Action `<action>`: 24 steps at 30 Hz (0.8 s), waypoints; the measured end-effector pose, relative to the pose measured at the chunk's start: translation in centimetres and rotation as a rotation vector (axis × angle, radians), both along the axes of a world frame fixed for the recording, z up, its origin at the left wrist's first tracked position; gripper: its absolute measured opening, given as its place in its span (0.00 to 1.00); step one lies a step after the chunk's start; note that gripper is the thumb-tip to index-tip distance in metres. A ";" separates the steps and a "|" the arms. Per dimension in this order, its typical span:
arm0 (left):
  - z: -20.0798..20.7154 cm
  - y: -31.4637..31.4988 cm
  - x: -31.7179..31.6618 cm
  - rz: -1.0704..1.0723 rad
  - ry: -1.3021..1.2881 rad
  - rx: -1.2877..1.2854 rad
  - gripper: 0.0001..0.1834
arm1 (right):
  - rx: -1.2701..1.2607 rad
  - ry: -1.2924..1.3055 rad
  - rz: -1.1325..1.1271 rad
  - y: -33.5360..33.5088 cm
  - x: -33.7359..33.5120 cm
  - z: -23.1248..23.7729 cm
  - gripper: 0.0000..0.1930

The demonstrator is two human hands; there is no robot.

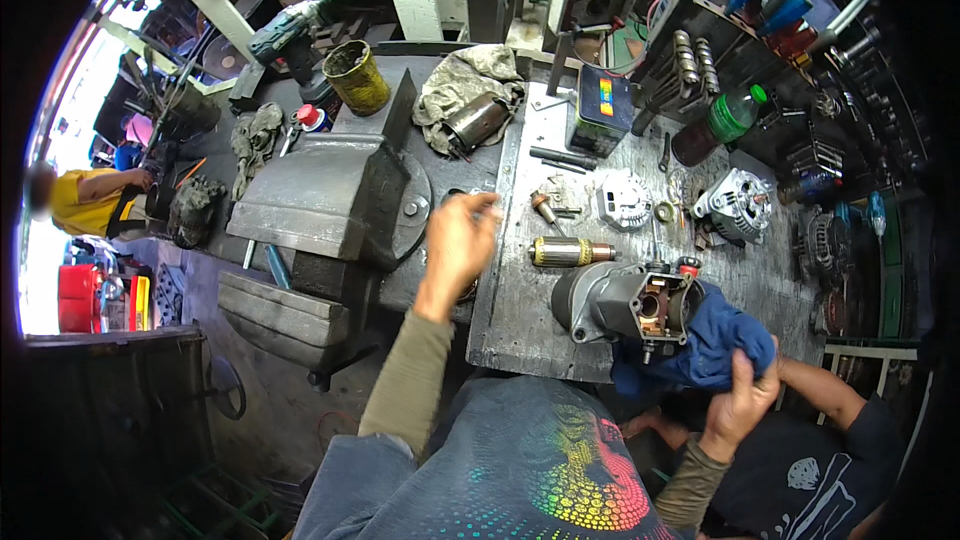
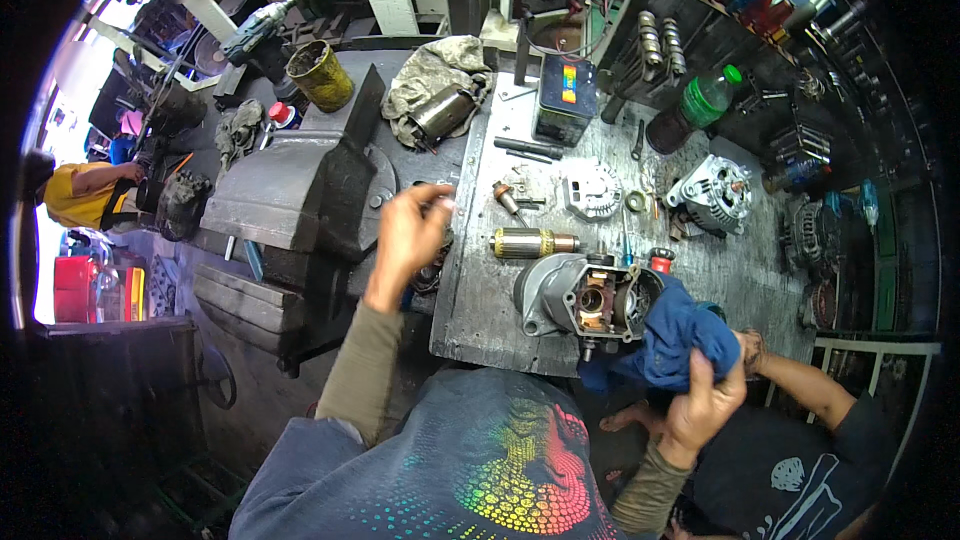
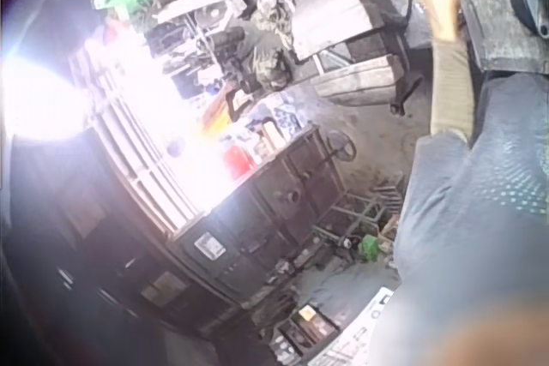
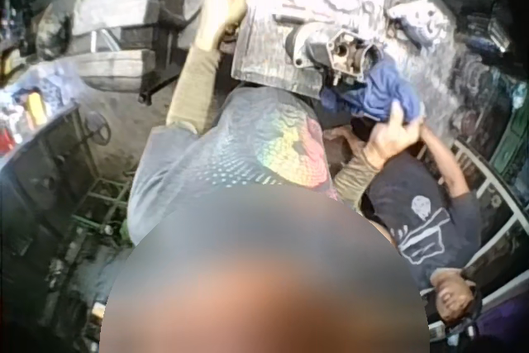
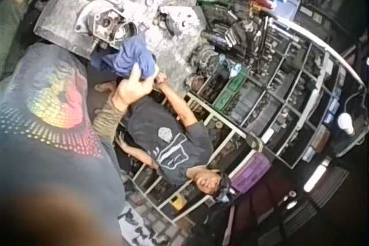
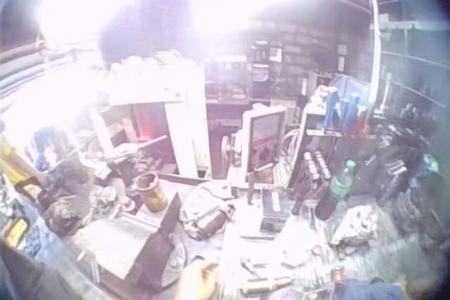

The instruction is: The person assembles a starter motor by inserting a cylindrical armature into the housing, wiping the exterior with a cloth, and using a screwdriver to adjust internal components. They handle the motor housing, armature, and tools on a cluttered workbench.

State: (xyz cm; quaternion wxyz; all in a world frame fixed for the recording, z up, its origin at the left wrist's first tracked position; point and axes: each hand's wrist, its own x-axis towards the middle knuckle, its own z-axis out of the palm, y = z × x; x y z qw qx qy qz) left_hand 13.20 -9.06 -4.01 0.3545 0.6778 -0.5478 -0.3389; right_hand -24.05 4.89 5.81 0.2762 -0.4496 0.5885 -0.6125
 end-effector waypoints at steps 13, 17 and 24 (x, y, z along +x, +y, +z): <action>-2.7 -4.0 2.2 0.006 -0.345 -0.087 0.08 | 0.193 0.518 0.046 -2.2 -1.0 1.2 0.09; 5.4 2.1 -1.8 -0.060 0.075 -0.459 0.08 | -0.056 0.295 0.162 -2.9 0.4 4.7 0.08; 14.8 8.3 -10.5 -0.277 0.470 -0.594 0.09 | -0.286 0.280 0.576 -6.8 4.8 7.7 0.21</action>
